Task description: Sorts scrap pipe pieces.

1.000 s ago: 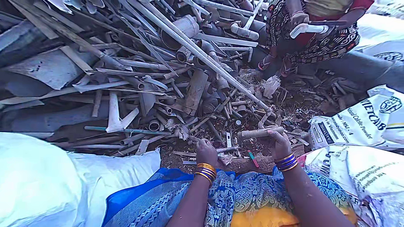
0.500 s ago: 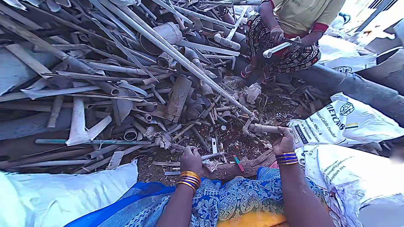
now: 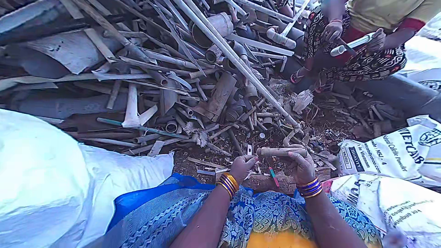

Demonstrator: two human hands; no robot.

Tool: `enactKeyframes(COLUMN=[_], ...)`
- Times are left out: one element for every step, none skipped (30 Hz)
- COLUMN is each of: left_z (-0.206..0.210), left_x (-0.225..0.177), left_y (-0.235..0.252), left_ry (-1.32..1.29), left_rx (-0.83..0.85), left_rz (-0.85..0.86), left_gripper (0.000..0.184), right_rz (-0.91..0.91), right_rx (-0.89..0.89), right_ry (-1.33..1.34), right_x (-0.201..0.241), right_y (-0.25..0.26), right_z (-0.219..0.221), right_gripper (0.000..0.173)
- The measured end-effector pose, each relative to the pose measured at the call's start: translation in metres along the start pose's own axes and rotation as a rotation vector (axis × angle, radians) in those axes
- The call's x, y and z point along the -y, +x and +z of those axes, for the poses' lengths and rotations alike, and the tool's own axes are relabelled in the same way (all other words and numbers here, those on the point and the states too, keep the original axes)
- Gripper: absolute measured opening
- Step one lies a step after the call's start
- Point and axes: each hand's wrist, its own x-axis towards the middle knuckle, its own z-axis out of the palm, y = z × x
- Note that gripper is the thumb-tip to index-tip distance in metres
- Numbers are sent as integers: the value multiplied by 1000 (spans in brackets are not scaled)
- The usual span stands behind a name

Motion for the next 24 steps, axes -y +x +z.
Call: enactKeyframes(left_z=[-1,-2,-4,-5,-7,-9,-11,-14,-17,-18,-15,-11,-6,-2,0,2,2,3,3,2,2,1,1,0], left_x=[1,-1,-3,-5,-7,-8,-8,-7,-5,-1,1,1,-1,-3,-4,-5,-5,-4,-4,-4,-4,-6,-7,-8], left_y=[1,2,2,2,3,5,6,6,6,7,6,4,0,-4,-7,-8,-9,-9,-8,-8,-8,-8,-8,-9], left_ry=[26,34,26,-2,-19,9,88,212,363,496,558,541,476,417,386,379,391,425,461,477,481,482,486,501], left_rx=[-41,-91,-162,-246,-337,-422,-485,-503,-457,-383,-317,-247,-172,-115,-78,-70,-87,-117,-161,-203,-246,-285,-320,-356], left_rz=[15,27,31,27,20,16,14,14,19,43,78,119,156,193,226,250,267,269,265,250,230,212,200,201], left_gripper=[23,22,21,20,20,21,22,24,34,51,65,67,59,48,42,38,36,36,34,33,31,29,27,25], right_rz=[0,16,36,57,78,99,119,133,135,126,110,91,71,54,37,13,-20,-64,-121,-178,-235,-291,-350,-409], right_rx=[-10,-20,-39,-67,-98,-130,-158,-172,-171,-143,-97,-42,13,61,103,141,171,201,233,268,300,333,367,396], right_ry=[-12,-19,-20,-22,-20,-10,1,10,21,33,43,43,36,22,4,-34,-78,-123,-155,-187,-220,-254,-290,-328], right_x=[2,6,10,14,19,24,28,31,32,31,29,26,23,20,16,11,6,0,-5,-9,-12,-15,-17,-19], right_y=[1,2,4,6,8,11,14,17,18,19,19,18,17,15,13,12,10,8,5,2,-2,-5,-8,-10], right_z=[-1,-3,-4,-6,-9,-12,-16,-20,-24,-28,-30,-29,-28,-26,-23,-21,-20,-18,-16,-13,-10,-7,-5,-3], right_gripper=[22,20,18,17,16,17,19,19,19,18,19,19,20,21,22,23,25,27,27,26,26,25,24,24])
